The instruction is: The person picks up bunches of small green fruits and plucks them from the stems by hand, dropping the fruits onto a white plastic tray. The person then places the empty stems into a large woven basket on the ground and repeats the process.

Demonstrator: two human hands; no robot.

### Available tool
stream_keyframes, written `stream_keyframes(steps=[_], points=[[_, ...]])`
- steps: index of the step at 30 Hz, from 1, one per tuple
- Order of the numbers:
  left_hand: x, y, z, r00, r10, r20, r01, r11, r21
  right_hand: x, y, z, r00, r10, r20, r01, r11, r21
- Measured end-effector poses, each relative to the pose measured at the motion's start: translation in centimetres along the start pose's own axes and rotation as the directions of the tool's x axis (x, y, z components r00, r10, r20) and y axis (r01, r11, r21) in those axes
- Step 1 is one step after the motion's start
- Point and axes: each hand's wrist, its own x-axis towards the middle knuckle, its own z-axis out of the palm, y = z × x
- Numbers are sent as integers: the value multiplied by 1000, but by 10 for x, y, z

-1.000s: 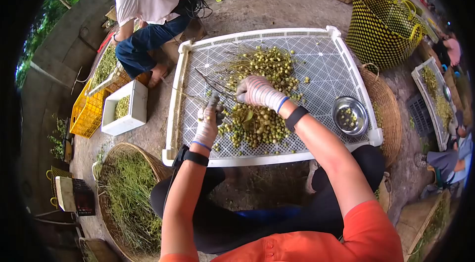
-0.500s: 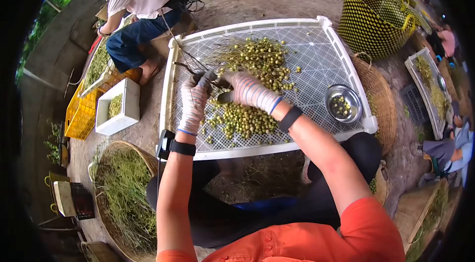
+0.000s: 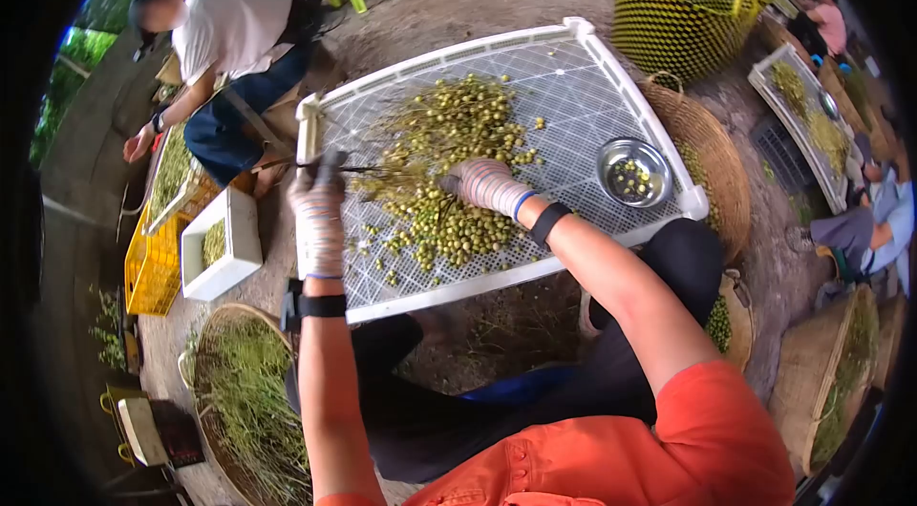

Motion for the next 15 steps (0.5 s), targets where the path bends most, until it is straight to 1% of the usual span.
stream_keyframes(steps=[1,2,3,4,5,6,7,8,9,10,11,12,13,14,15], points=[[9,2,-7,990,47,-133,-29,990,136,1,11,7,999,39,-20,-39,999,-2],[16,-2,-21,989,91,-113,-84,994,71,4,28,17,990,-54,-132,59,998,33],[14,9,-22,998,44,-38,-48,994,-100,0,42,19,959,-124,-255,141,989,49],[13,15,-17,989,136,-51,-123,970,209,-6,37,7,964,-92,-248,86,996,-33],[7,21,-12,993,119,-20,-113,972,204,-6,28,-6,967,-50,-250,42,998,-36],[2,21,-10,990,131,55,-139,974,177,-5,23,-13,891,-180,-416,233,969,80],[-1,22,-6,979,164,118,-185,962,199,10,22,-16,894,-255,-368,354,905,234],[-4,22,-3,973,159,167,-196,952,235,-22,-8,-50,897,-245,-367,386,839,383],[-6,23,0,965,157,209,-208,945,254,-37,-27,-77,967,-219,-132,252,737,627],[-13,28,10,951,198,236,-266,914,305,-10,-27,-45,932,-282,-229,355,573,738],[-17,30,17,940,193,282,-280,908,312,-7,-40,-46,899,-344,-271,430,813,392],[-19,27,20,943,186,275,-272,908,318,17,-43,-17,926,-301,-230,378,743,552],[-21,25,22,948,178,264,-262,906,332,9,-49,-20,934,-237,-267,327,869,371],[-28,30,27,959,142,246,-234,886,401,15,-53,-3,907,-168,-385,333,846,416],[-34,34,31,969,110,219,-202,863,463,0,-58,-5,894,-147,-423,313,881,354]])
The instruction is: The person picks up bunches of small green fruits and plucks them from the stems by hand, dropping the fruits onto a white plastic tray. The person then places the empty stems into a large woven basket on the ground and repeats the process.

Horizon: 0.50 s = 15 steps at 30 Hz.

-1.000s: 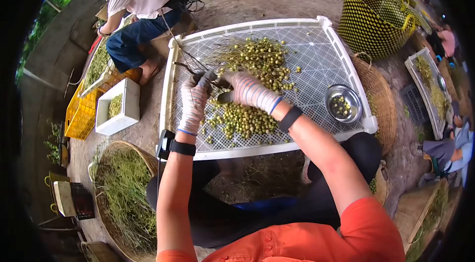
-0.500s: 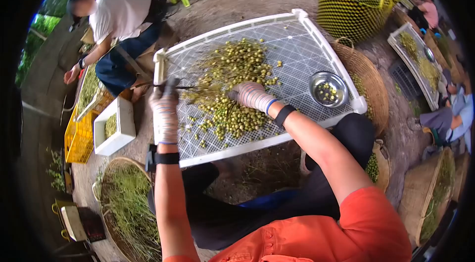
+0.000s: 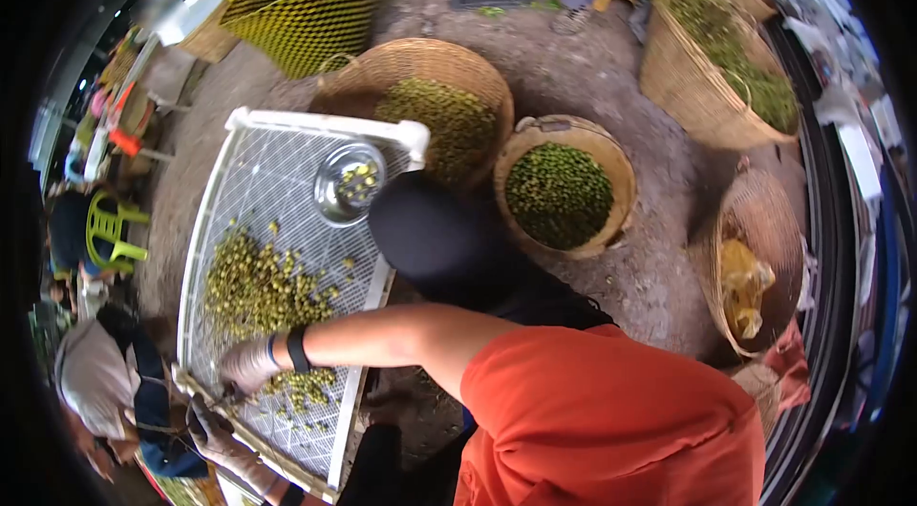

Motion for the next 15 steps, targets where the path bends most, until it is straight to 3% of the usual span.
stream_keyframes(steps=[1,2,4,5,6,9,15], points=[[7,-16,10,994,103,-42,-108,987,-117,-3,1,3,994,-112,-9,112,994,19],[11,-25,8,1000,4,5,-4,1000,23,-8,2,7,996,-86,-14,85,994,-74],[11,-44,16,986,110,122,-105,993,-48,-10,4,15,997,-79,-7,75,960,-271],[16,-51,17,987,46,152,-44,999,-20,-15,-1,4,996,-21,84,48,944,-326],[34,-86,11,946,200,254,-181,979,-96,-18,-9,-6,985,39,171,28,927,-373],[19,-62,29,950,177,257,-197,979,53,-15,5,0,995,32,99,11,913,-409],[-8,-29,44,916,297,270,-364,898,246,-14,14,-7,997,45,69,-14,918,-396]])
